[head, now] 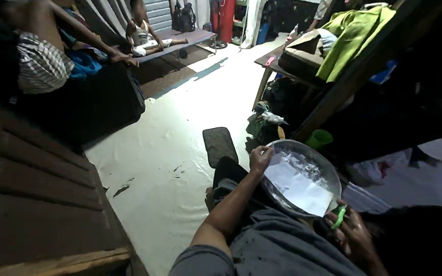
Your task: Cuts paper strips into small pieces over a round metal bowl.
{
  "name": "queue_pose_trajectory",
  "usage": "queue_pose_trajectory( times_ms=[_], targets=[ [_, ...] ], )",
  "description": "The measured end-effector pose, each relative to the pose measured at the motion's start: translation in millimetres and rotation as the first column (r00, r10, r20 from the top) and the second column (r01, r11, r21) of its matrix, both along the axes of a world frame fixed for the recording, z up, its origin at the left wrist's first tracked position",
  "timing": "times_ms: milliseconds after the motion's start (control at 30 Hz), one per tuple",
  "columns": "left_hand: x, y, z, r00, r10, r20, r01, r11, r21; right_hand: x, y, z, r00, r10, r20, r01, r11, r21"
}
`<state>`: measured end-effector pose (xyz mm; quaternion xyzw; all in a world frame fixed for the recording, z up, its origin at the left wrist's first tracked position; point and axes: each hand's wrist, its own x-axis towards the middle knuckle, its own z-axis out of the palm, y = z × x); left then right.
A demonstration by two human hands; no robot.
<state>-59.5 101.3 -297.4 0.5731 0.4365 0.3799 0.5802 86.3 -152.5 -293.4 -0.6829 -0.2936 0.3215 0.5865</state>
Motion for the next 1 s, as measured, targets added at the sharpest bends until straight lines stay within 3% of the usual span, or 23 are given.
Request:
queue_pose_trajectory(
  times_ms=[333, 567, 700, 833, 933, 1000],
  targets=[
    [-3.9, -13.6, -22.3, 0.987, 0.002, -0.161, 0.016, 0.994, 0.11, 18.0, -8.0, -35.1, 0.988, 0.071, -0.136, -0.052, 0.989, 0.139],
    [18.8, -5.9, 32.5, 0.993, 0.024, -0.115, -0.007, 0.989, 0.149, 46.5, 6.2, -11.8, 0.996, 0.086, 0.023, -0.088, 0.919, 0.383],
    [63.5, -9.2, 72.4, 0.992, -0.073, -0.105, 0.096, 0.969, 0.23, 80.8, 4.9, 11.0, 1.0, -0.004, -0.024, 0.014, 0.892, 0.451],
    [112.9, -17.8, 103.4, 0.983, -0.141, -0.12, 0.174, 0.919, 0.353, 113.8, -27.8, 7.2, 0.994, -0.062, 0.085, 0.011, 0.865, 0.501],
    [136.5, -21.4, 93.8, 0.98, -0.184, -0.078, 0.2, 0.904, 0.377, 100.4, -30.7, 16.9, 0.961, -0.236, 0.146, 0.145, 0.877, 0.459],
    [136.1, -21.0, 72.9, 0.967, -0.226, -0.118, 0.252, 0.913, 0.322, 93.2, -23.6, 15.8, 0.95, -0.266, 0.164, 0.182, 0.898, 0.401]
  ],
)
